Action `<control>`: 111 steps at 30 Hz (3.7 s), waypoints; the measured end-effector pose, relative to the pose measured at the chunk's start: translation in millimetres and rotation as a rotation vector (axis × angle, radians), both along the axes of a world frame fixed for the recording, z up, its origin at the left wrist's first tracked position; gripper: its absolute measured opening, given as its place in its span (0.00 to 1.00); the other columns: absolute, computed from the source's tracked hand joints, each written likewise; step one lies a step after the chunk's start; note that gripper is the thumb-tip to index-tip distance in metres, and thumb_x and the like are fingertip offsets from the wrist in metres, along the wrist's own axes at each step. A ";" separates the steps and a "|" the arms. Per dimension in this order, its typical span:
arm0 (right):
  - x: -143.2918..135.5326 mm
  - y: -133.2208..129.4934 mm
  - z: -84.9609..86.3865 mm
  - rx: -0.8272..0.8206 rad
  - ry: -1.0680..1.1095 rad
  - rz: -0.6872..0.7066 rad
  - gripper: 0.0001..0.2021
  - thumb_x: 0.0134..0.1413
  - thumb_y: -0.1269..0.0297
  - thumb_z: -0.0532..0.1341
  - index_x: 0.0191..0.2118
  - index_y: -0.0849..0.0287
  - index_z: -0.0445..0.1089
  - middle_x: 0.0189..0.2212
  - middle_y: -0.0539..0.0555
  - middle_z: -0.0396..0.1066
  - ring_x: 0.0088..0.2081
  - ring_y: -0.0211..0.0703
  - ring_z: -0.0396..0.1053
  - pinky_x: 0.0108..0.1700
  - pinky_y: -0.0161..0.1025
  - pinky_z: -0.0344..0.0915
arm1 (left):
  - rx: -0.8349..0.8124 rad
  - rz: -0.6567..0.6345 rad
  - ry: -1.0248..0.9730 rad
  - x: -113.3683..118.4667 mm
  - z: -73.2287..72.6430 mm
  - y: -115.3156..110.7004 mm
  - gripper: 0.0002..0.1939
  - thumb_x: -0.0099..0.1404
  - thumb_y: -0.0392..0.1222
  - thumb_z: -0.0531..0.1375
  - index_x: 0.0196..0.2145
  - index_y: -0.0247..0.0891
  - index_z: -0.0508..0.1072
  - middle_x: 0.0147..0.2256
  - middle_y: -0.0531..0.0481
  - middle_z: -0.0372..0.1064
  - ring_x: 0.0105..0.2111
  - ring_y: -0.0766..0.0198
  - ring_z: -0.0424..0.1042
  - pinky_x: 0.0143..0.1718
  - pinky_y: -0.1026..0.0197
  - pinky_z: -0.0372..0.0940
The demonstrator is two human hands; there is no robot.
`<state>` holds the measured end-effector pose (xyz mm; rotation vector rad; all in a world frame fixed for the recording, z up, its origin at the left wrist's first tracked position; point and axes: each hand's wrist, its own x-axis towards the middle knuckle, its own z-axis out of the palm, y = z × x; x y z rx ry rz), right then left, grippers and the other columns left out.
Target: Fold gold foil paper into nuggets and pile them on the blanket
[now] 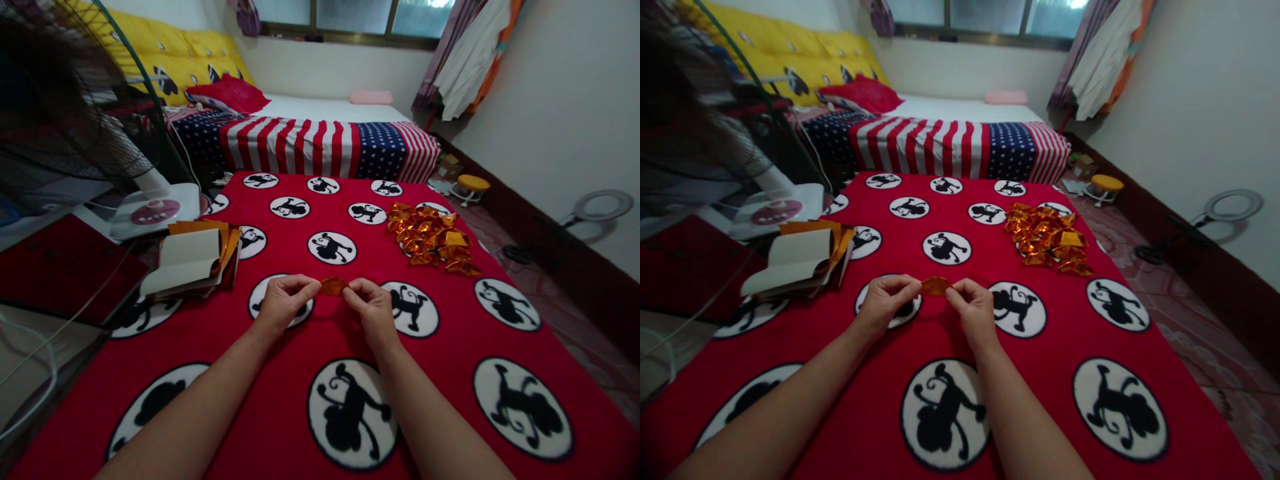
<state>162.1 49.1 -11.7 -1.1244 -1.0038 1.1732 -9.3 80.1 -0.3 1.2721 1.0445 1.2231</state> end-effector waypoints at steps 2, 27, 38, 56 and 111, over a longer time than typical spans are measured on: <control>-0.2 -0.1 -0.7 0.002 -0.017 0.014 0.12 0.48 0.59 0.66 0.24 0.59 0.66 0.16 0.43 0.57 0.17 0.30 0.50 0.19 0.31 0.44 | 0.006 0.004 0.008 0.1 -1.1 0.0 0.09 0.51 0.44 0.68 0.24 0.34 0.78 0.21 0.51 0.72 0.22 0.69 0.66 0.25 0.68 0.59; -4.9 0.1 7.3 0.073 -0.150 0.079 0.10 0.52 0.57 0.63 0.28 0.58 0.69 0.24 0.48 0.66 0.26 0.37 0.62 0.29 0.32 0.59 | 0.061 -0.013 0.166 0.9 -1.6 -2.9 0.11 0.55 0.45 0.65 0.24 0.34 0.78 0.23 0.49 0.75 0.23 0.66 0.70 0.25 0.67 0.63; -6.1 0.1 6.7 0.064 -0.146 0.001 0.10 0.50 0.60 0.64 0.26 0.60 0.69 0.22 0.48 0.66 0.25 0.36 0.62 0.29 0.33 0.58 | 0.034 -0.174 0.273 1.5 -0.9 0.9 0.16 0.59 0.51 0.62 0.27 0.33 0.78 0.22 0.50 0.72 0.21 0.69 0.65 0.21 0.69 0.57; -9.1 0.5 6.5 -0.021 -0.098 -0.016 0.15 0.52 0.50 0.63 0.30 0.59 0.68 0.17 0.44 0.62 0.15 0.30 0.55 0.17 0.29 0.51 | 0.120 -0.051 0.346 8.1 -1.7 1.3 0.17 0.59 0.49 0.61 0.22 0.33 0.74 0.19 0.53 0.66 0.20 0.70 0.61 0.22 0.68 0.55; -6.8 1.6 8.1 -0.074 0.047 -0.149 0.18 0.48 0.53 0.66 0.20 0.60 0.64 0.10 0.42 0.55 0.11 0.26 0.46 0.13 0.28 0.38 | 0.022 0.227 -0.021 -6.5 -10.6 17.2 0.17 0.58 0.51 0.64 0.36 0.34 0.75 0.13 0.61 0.55 0.14 0.75 0.52 0.15 0.71 0.46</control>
